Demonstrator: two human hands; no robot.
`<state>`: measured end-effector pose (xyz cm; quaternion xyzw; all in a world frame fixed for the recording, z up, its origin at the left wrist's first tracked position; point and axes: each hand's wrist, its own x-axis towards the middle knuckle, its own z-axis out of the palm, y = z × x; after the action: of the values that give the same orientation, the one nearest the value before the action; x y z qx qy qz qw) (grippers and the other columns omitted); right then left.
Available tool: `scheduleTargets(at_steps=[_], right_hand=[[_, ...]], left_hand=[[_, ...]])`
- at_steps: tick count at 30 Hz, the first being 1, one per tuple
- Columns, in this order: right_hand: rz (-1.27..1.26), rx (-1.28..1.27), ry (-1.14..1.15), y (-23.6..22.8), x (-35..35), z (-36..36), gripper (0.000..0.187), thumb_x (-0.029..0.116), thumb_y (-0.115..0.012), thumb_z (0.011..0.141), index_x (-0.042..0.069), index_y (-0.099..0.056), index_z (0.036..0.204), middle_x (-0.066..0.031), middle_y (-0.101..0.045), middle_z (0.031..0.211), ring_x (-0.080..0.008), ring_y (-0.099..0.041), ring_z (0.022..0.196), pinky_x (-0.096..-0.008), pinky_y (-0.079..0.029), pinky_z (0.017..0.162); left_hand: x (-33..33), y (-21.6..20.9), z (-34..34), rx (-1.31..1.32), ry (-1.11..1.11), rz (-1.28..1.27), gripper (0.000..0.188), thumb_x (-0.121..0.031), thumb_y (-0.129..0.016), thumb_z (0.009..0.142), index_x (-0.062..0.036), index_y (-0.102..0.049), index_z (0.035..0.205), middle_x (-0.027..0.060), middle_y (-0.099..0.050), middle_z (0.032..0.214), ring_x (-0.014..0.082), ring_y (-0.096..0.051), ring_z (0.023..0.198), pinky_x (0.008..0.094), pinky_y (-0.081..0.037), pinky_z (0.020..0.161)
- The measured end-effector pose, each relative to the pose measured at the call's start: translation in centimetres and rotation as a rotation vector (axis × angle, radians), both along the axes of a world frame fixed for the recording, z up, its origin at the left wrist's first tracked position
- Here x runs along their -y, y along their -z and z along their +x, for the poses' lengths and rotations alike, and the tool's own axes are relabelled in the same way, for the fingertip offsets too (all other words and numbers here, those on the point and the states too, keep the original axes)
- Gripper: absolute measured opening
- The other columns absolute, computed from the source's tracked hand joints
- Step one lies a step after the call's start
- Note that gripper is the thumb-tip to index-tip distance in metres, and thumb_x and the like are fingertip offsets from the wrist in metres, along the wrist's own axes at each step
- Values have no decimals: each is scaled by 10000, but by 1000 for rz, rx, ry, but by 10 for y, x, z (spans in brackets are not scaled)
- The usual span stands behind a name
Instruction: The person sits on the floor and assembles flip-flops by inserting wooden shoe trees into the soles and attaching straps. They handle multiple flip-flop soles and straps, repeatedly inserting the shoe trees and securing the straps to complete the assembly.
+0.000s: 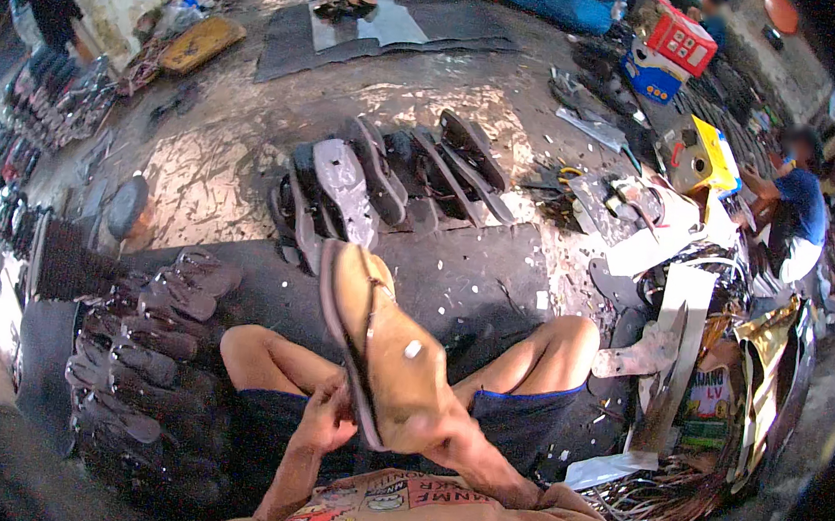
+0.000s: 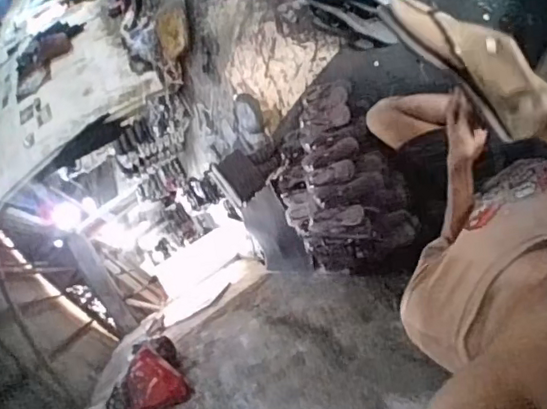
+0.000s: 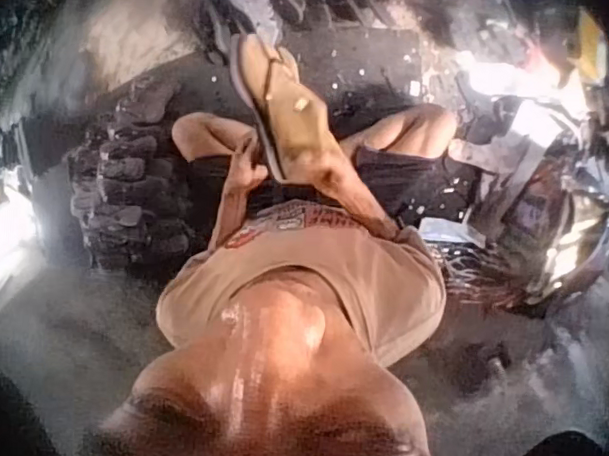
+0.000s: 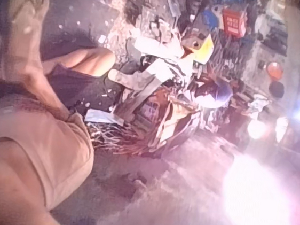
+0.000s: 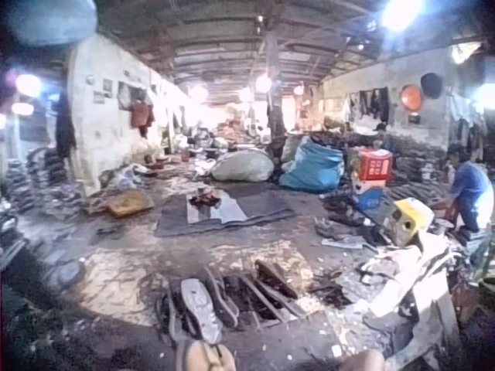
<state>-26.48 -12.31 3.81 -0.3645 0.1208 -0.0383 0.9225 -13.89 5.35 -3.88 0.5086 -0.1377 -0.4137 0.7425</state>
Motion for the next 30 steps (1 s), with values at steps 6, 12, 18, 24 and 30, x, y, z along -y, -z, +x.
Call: scheduleTargets(at_steps=[6, 12, 18, 24, 30], right_hand=[[-951, 125, -88, -4, -6, 10, 1265, 246, -875, 790, 69, -22, 1707, -263, -262, 1657, -424, -268, 1548, -567, -193, 1262], [-736, 150, 77, 23, -1, 27, 1184, 119, -781, 861, 21, 59, 1690, -252, -91, 1744, -396, -54, 1641, -513, -82, 1313], [-898, 47, 98, 40, -5, 37, 1222, -7, -686, 865, 60, 219, 1683, -211, -2, 1776, -312, -43, 1650, -459, -94, 1318], [-553, -56, 184, 63, 4, 12, 1154, -44, -609, 825, 122, 111, 1712, -207, -293, 1678, -332, -294, 1563, -450, -203, 1296], [-1383, -373, 262, 157, 104, 55, 882, 54, -692, 891, -4, -226, 1637, -352, -354, 1613, -553, -336, 1499, -541, -326, 1261]], left_hand=[[19, 25, -2, -665, 232, -308, 608, -476, -531, 1094, -43, -462, 1516, 101, -536, 1426, 247, -538, 1288, 429, -479, 1082], [54, 54, 43, -634, 314, -638, 845, -644, -508, 1063, -78, -314, 1659, 146, -408, 1668, 319, -465, 1499, 496, -451, 1210], [64, 6, 25, -588, -56, -240, 838, -697, -436, 1066, -87, -383, 1637, 127, -519, 1605, 308, -567, 1412, 499, -449, 1199], [8, 32, 93, -563, -232, -258, 635, -595, -530, 1085, -55, -545, 1419, 87, -610, 1121, 162, -548, 882, 322, -476, 709], [36, 12, 26, -684, 129, -604, 753, -679, -586, 1014, -38, -509, 1404, 27, -470, 1113, 126, -442, 836, 298, -442, 705]])
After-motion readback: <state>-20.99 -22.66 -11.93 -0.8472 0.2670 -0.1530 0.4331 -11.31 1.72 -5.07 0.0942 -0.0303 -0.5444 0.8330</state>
